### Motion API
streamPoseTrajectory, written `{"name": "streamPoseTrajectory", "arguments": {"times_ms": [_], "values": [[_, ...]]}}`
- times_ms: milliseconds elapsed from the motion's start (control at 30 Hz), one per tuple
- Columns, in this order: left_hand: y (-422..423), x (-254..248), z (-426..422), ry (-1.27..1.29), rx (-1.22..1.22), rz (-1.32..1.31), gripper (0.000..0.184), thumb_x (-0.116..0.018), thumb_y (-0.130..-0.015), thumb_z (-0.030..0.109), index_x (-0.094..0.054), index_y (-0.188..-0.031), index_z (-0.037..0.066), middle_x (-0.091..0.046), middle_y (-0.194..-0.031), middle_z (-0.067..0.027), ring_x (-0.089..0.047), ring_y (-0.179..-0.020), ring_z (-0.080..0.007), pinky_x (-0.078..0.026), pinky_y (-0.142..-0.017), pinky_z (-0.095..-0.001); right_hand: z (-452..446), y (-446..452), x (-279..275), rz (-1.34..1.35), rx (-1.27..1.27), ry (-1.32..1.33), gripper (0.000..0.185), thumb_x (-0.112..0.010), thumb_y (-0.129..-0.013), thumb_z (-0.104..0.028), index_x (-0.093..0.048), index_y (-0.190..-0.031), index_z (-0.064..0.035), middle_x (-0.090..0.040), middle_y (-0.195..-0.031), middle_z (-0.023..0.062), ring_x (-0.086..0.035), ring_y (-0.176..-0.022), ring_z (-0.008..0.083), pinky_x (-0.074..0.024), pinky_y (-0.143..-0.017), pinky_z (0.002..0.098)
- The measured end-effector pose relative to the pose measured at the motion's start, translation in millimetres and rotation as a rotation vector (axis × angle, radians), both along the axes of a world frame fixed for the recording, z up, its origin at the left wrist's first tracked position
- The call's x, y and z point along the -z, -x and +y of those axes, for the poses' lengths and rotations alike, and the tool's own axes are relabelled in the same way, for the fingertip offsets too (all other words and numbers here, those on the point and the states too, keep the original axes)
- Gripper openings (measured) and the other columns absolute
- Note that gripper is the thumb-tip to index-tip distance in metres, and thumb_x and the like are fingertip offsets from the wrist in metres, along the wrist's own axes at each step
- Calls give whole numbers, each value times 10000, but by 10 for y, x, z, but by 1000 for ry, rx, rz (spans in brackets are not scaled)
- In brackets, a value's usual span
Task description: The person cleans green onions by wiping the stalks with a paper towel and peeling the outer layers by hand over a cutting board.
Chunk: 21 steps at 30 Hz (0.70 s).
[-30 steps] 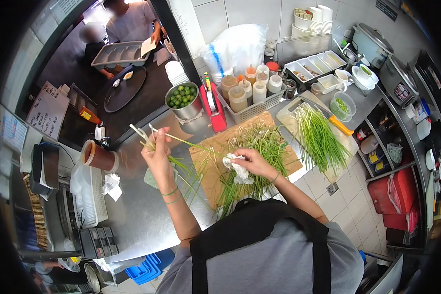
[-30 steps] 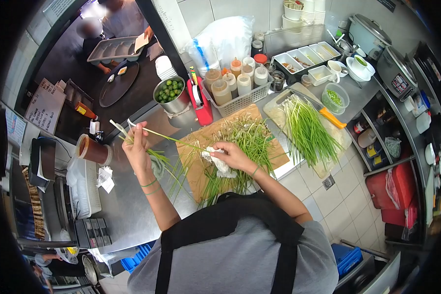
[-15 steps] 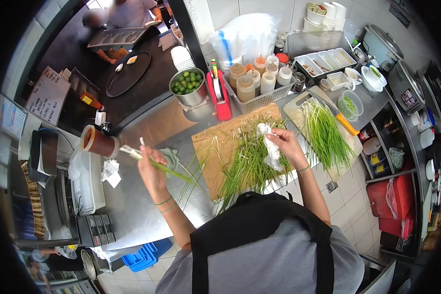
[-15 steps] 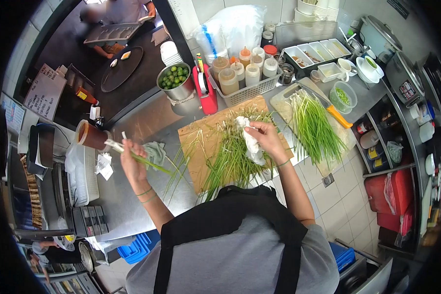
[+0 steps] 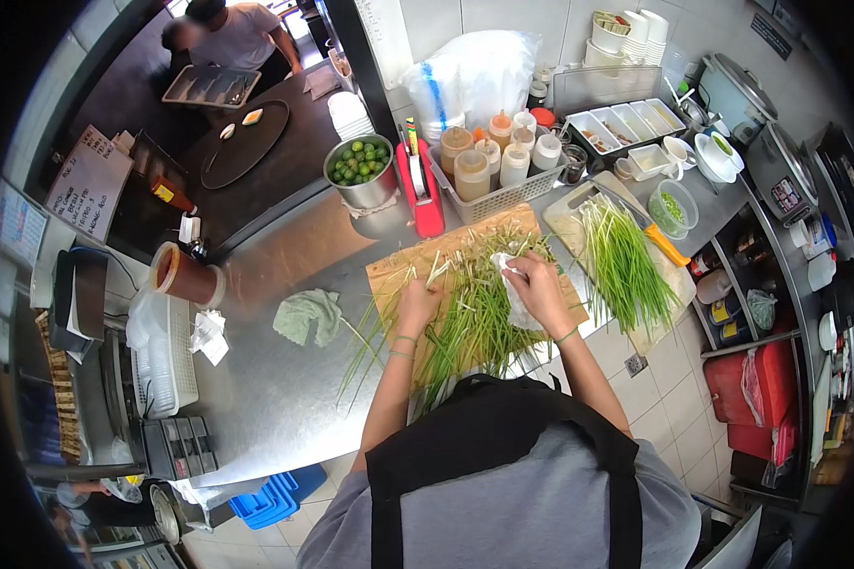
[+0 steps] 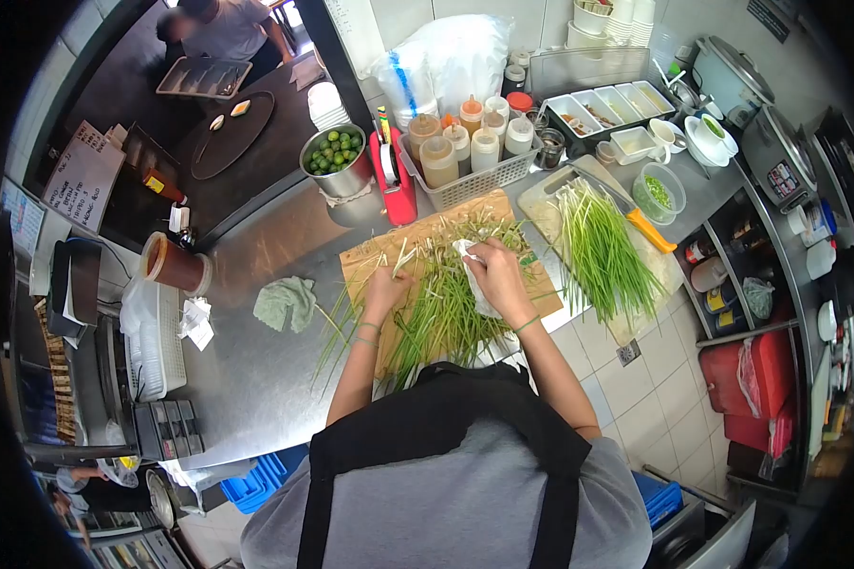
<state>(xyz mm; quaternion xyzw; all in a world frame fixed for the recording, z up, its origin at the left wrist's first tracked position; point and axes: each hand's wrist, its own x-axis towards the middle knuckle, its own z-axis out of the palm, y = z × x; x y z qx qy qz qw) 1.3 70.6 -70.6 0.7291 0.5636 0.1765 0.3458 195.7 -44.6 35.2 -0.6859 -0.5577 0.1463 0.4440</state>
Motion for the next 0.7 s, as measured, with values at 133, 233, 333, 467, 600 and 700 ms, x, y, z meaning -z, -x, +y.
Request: {"name": "streamPoseTrajectory", "arguments": {"times_ms": [133,233,333,467,600,700], "values": [[33,249,104,16,0,-60,231,-710,-646,227,-652,-744,26,-628,-683,-157,-621,-634,-261,-474,-596,-350,4,18,-13,68,-37,29,147,-648,-749,-84,-630,-837,32,-563,-745,153,-553,-596,278,-431,-580,350],[207,217,159,6,10,-264,164,-710,-670,170,-651,-719,25,-562,-549,-12,-508,-480,-122,-412,-473,-270,6,44,-15,119,-55,78,170,-652,-749,-104,-633,-853,29,-561,-729,138,-536,-567,234,-419,-559,328],[353,-290,13,277,-85,-446,132,-703,-703,150,-642,-737,38,-475,-531,61,-375,-417,-40,-277,-377,-211,39,57,51,194,-101,123,191,-661,-738,-115,-635,-866,25,-554,-705,124,-518,-551,200,-405,-541,309],[463,-455,-31,477,-87,-552,104,-688,-726,139,-652,-783,60,-504,-571,64,-356,-423,-32,-264,-391,-192,141,196,340,555,-255,185,190,-665,-747,-117,-641,-865,30,-585,-676,39,-493,-546,86,-384,-502,244],[325,-651,-157,454,-59,-638,125,-701,-729,154,-650,-793,59,-474,-556,75,-311,-413,-11,-208,-378,-187,258,389,470,737,-355,227,170,-671,-754,-116,-641,-843,27,-584,-674,-16,-483,-576,29,-374,-493,205],[275,-763,-204,430,-15,-653,123,-699,-733,147,-653,-783,44,-513,-586,59,-363,-446,-18,-260,-407,-187,312,518,540,813,-360,243,158,-679,-746,-114,-639,-834,11,-577,-672,-20,-482,-580,25,-373,-501,197]]}}
